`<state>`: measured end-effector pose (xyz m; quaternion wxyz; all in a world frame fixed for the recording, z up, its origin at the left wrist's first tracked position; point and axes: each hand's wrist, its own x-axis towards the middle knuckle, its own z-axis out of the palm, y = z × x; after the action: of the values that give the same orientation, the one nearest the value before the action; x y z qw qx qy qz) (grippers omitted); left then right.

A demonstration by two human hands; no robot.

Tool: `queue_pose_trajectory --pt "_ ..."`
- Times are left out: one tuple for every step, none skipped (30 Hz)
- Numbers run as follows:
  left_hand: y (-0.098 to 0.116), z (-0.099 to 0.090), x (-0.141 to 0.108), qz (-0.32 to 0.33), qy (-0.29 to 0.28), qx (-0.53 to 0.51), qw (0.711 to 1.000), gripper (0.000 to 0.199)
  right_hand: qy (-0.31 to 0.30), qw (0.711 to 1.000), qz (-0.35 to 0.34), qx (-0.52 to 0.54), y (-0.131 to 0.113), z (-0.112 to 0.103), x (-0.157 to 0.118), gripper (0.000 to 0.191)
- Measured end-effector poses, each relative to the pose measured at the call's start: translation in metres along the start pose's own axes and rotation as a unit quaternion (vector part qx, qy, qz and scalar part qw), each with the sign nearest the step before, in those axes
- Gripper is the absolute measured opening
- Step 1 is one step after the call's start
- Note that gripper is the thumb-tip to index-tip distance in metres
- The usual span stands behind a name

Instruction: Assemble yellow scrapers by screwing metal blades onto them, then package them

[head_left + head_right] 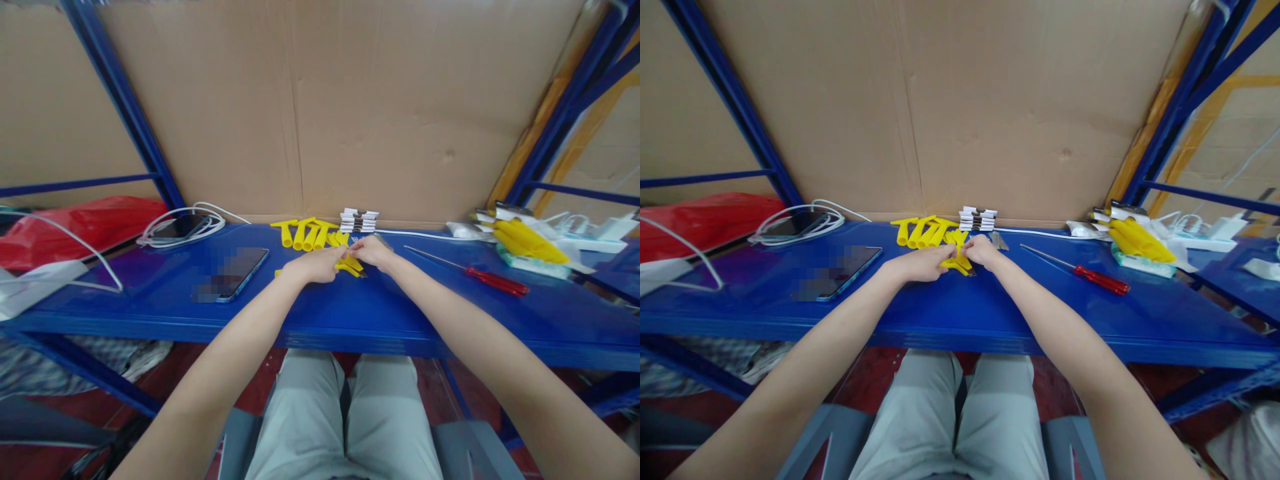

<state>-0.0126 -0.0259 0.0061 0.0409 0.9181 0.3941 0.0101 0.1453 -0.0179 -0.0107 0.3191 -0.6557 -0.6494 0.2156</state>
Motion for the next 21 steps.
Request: queue_pose_trajectory --pt "0.001 0.0 0.0 0.002 0.002 -0.004 1.0 0.036 -0.004 1.0 -0.004 -0.007 0.001 0.001 0.001 0.018" --pt "0.001 -0.001 -0.001 0.003 0.005 -0.007 1.0 0.038 -0.007 1.0 -0.009 -0.013 0.003 0.002 0.002 0.018" --pt "0.002 -0.001 -0.001 0.005 0.007 -0.01 1.0 0.04 -0.01 1.0 -0.013 -0.018 0.004 0.002 0.004 0.016" --pt "0.002 -0.001 -0.001 0.006 0.008 -0.011 1.0 0.042 -0.011 1.0 -0.018 -0.023 0.005 0.003 0.005 0.016" --pt "0.002 -0.001 -0.001 0.007 0.008 -0.011 1.0 0.042 -0.011 0.999 -0.023 -0.03 0.006 0.004 0.006 0.015" --pt "0.002 0.0 -0.001 0.008 0.007 -0.01 1.0 0.043 -0.011 0.999 -0.027 -0.039 0.007 0.004 0.007 0.016" --pt "0.001 0.0 0.0 0.01 0.005 -0.007 1.0 0.044 -0.009 0.998 -0.032 -0.053 0.008 0.004 0.008 0.017" --pt "0.0 0.0 0.0 0.012 0.004 -0.004 1.0 0.044 -0.006 0.997 -0.037 -0.071 0.008 0.004 0.009 0.018" --pt "0.0 0.001 0.001 0.014 0.003 -0.001 1.0 0.044 -0.003 0.995 -0.044 -0.093 0.007 0.004 0.008 0.019" --pt "-0.001 0.001 0.001 0.017 0.003 0.003 1.0 0.045 -0.002 0.992 -0.053 -0.116 0.006 0.003 0.007 0.02" --pt "-0.001 0.001 0.001 0.019 0.004 0.006 1.0 0.045 -0.002 0.988 -0.062 -0.139 0.004 0.002 0.006 0.02" --pt "0.0 0.001 0.001 0.022 0.004 0.008 1.0 0.045 -0.003 0.985 -0.071 -0.16 0.002 0.001 0.004 0.021" --pt "0.001 0.0 0.0 0.024 0.005 0.01 1.0 0.045 -0.006 0.981 -0.079 -0.179 0.0 0.0 0.002 0.021" --pt "0.002 -0.001 0.0 0.025 0.005 0.011 1.0 0.045 -0.01 0.977 -0.084 -0.197 -0.003 -0.001 -0.001 0.022" --pt "0.003 -0.001 -0.001 0.023 0.004 0.012 1.0 0.045 -0.012 0.974 -0.087 -0.211 -0.004 -0.001 -0.003 0.023" --pt "0.004 -0.002 -0.001 0.02 0.003 0.012 1.0 0.045 -0.014 0.971 -0.09 -0.222 -0.006 -0.002 -0.004 0.023" --pt "0.005 -0.002 -0.002 0.017 0.001 0.013 1.0 0.045 -0.015 0.969 -0.092 -0.231 -0.006 -0.001 -0.005 0.024" --pt "0.005 -0.003 -0.002 0.015 -0.001 0.014 1.0 0.045 -0.015 0.967 -0.094 -0.236 -0.006 -0.001 -0.005 0.025" --pt "0.006 -0.003 -0.002 0.015 -0.001 0.014 1.0 0.044 -0.015 0.966 -0.096 -0.239 -0.006 -0.001 -0.005 0.027" --pt "0.005 -0.003 -0.002 0.017 0.0 0.014 1.0 0.044 -0.014 0.966 -0.097 -0.239 -0.005 -0.001 -0.004 0.028" --pt "0.005 -0.002 -0.001 0.019 0.001 0.013 1.0 0.044 -0.011 0.966 -0.098 -0.24 -0.005 -0.002 -0.004 0.028"
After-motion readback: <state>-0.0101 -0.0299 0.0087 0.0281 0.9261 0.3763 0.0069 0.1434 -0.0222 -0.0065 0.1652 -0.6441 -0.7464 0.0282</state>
